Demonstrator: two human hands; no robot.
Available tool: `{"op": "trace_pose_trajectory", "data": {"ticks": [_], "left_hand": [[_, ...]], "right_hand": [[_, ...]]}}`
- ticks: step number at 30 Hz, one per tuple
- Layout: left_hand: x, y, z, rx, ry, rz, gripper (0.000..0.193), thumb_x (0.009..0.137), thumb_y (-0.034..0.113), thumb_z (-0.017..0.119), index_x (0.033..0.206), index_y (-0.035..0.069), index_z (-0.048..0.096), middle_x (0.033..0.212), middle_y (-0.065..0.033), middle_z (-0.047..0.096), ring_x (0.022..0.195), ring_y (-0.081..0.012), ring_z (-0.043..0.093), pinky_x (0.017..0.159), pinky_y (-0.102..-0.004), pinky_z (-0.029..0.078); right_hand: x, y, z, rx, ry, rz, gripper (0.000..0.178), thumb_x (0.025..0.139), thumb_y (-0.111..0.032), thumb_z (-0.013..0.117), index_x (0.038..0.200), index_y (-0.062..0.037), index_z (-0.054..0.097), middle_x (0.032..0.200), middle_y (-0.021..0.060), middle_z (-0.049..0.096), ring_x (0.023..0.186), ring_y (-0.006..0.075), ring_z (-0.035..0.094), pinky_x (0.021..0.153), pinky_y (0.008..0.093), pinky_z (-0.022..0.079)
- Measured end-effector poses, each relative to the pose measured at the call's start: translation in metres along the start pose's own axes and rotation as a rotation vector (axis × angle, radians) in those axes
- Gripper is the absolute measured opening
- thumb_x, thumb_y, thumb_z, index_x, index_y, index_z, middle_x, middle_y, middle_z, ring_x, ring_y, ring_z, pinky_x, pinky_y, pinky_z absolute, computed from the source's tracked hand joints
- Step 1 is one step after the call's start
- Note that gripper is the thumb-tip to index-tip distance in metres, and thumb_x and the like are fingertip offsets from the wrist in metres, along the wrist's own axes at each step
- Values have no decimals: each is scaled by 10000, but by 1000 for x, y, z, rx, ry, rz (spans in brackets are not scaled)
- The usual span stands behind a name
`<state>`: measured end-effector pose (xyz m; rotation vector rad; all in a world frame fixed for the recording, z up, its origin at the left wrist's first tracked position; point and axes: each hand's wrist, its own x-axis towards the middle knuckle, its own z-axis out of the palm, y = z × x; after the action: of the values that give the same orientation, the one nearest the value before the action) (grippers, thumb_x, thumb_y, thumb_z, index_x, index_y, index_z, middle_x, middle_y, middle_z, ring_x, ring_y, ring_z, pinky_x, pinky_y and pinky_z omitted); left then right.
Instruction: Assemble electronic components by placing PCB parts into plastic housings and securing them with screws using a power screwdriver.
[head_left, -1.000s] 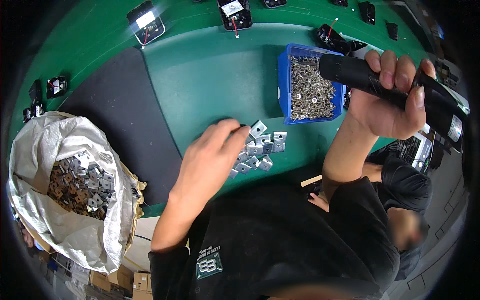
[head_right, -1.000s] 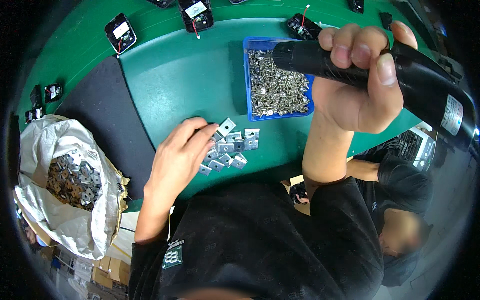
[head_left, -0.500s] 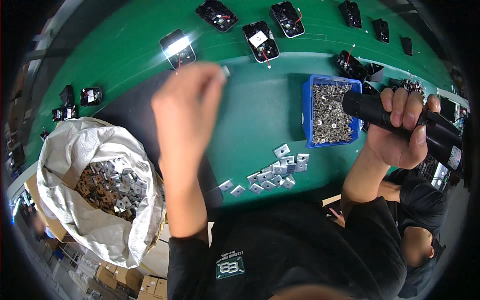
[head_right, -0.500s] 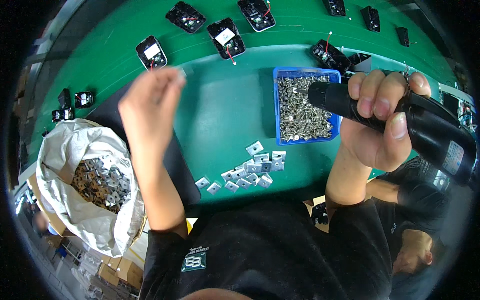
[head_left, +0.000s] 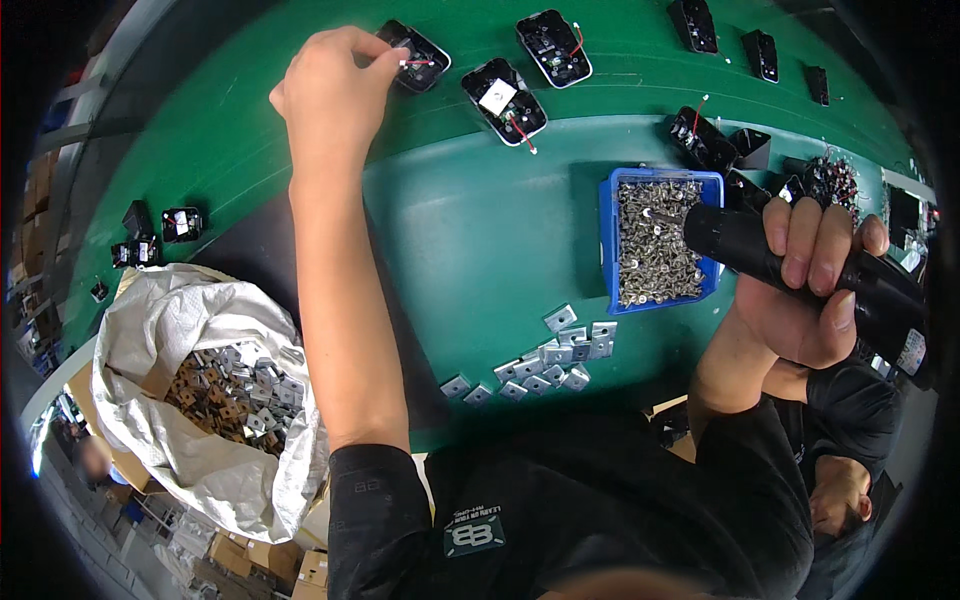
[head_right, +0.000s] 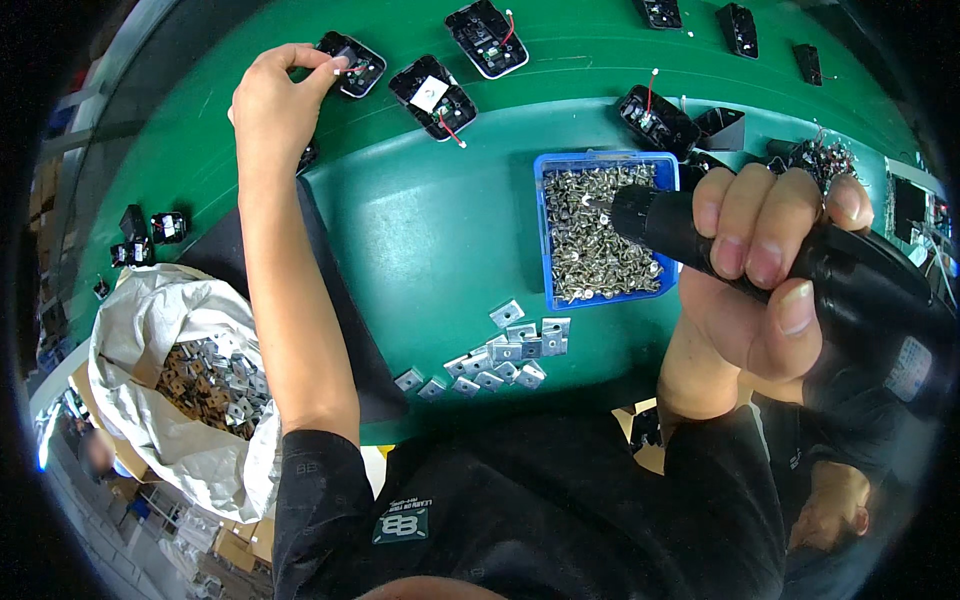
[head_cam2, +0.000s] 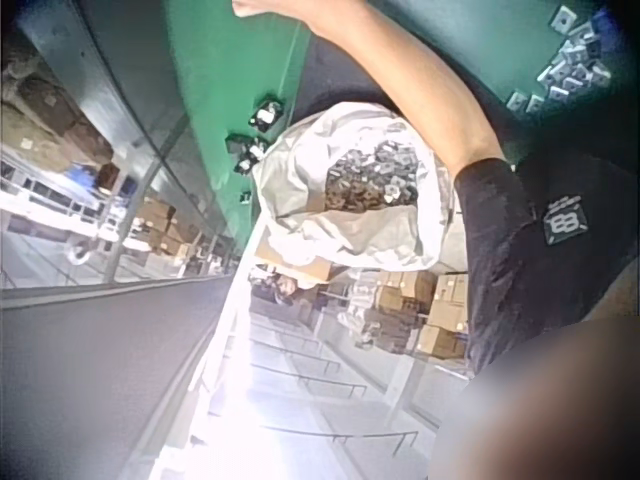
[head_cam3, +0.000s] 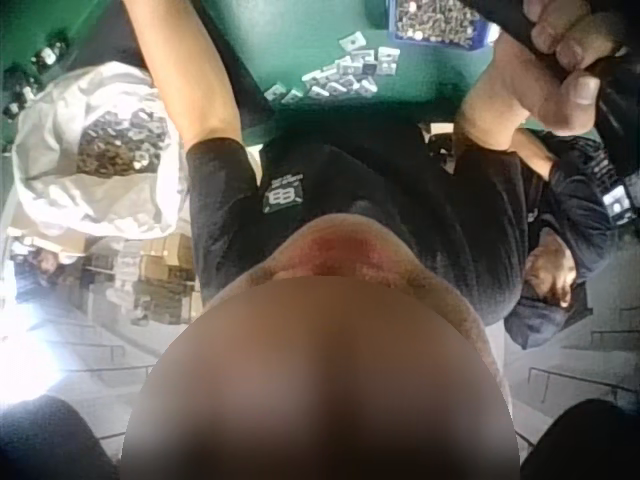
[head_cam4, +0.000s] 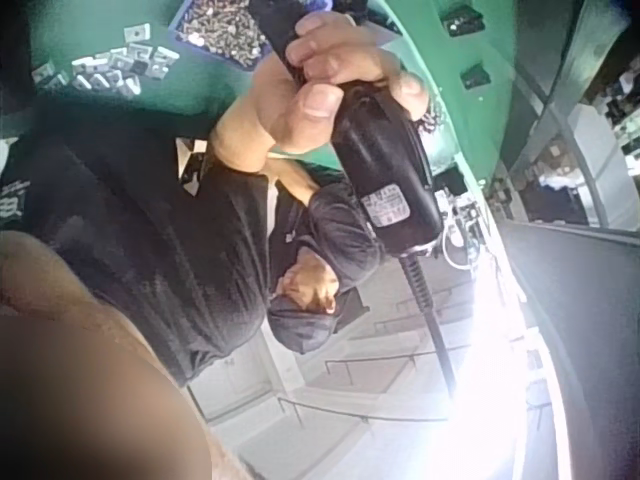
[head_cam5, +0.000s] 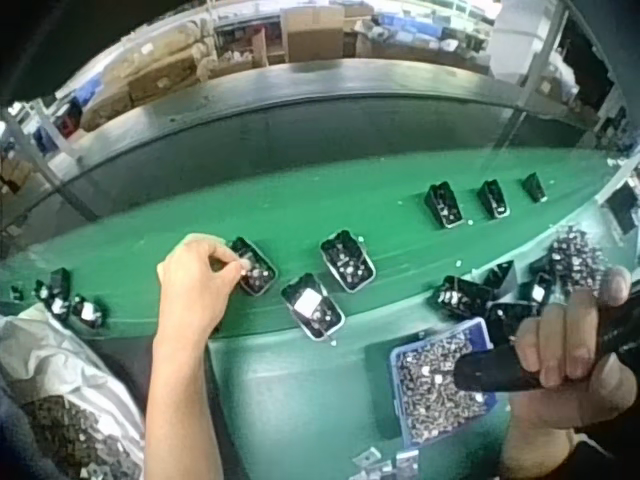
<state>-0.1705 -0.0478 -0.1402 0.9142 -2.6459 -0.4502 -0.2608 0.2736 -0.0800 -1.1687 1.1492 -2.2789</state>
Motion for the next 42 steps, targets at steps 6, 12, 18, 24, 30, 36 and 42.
{"op": "trace_pose_trajectory", "data": {"ticks": [6, 12, 18, 24, 30, 36, 42], "left_hand": [[10, -16, 19, -68, 33, 1, 314, 785, 346, 716, 988, 108, 707, 926, -105, 705, 864, -256, 675, 796, -358, 507], [7, -15, -13, -96, -34, 74, 353, 814, 297, 688, 1084, 69, 680, 929, -121, 709, 858, -222, 685, 774, -304, 507], [-100, 39, -55, -299, -155, 254, 158, 754, 112, 696, 892, 38, 684, 844, -111, 688, 808, -311, 649, 766, -383, 481], [-158, 44, -23, -492, -321, 228, 276, 732, 94, 692, 1001, 40, 657, 961, -102, 640, 911, -296, 598, 876, -394, 409], [-155, 57, -33, -473, -187, 422, 330, 706, 145, 749, 1017, 61, 677, 855, -57, 645, 801, -240, 614, 779, -348, 448], [-161, 85, -21, -619, -78, 538, 183, 713, 96, 772, 880, 62, 704, 758, -32, 653, 652, -167, 614, 590, -286, 466], [-184, 81, -31, -998, -220, 236, 164, 778, -24, 708, 941, -12, 694, 854, -92, 715, 676, -131, 658, 599, -230, 516]], "right_hand": [[2, -3, 2, -12, -4, 20, 529, 821, -193, 596, 1308, -107, 408, 816, -16, 491, 718, 127, 458, 741, 331, 383], [4, -7, 16, -5, 81, 58, 421, 793, -211, 634, 1185, -138, 500, 798, -43, 507, 726, 99, 455, 758, 288, 343], [2, -13, 11, 57, 56, 57, 416, 763, -227, 681, 1153, -155, 556, 814, -73, 555, 731, 72, 485, 784, 268, 354], [1, -24, 25, 133, 82, 76, 411, 725, -223, 704, 1108, -147, 575, 799, -71, 563, 714, 63, 498, 773, 251, 368], [-6, -28, 43, 268, 112, 44, 437, 676, -183, 745, 1075, -113, 582, 749, -68, 573, 678, 60, 537, 742, 235, 404], [-8, -37, 44, 239, 16, 72, 446, 666, -168, 760, 1065, -90, 576, 760, -60, 594, 691, 65, 556, 740, 230, 426], [-11, -32, 56, 427, 66, 37, 339, 641, -104, 798, 903, -117, 582, 729, -51, 597, 681, 68, 577, 739, 227, 468]]}}
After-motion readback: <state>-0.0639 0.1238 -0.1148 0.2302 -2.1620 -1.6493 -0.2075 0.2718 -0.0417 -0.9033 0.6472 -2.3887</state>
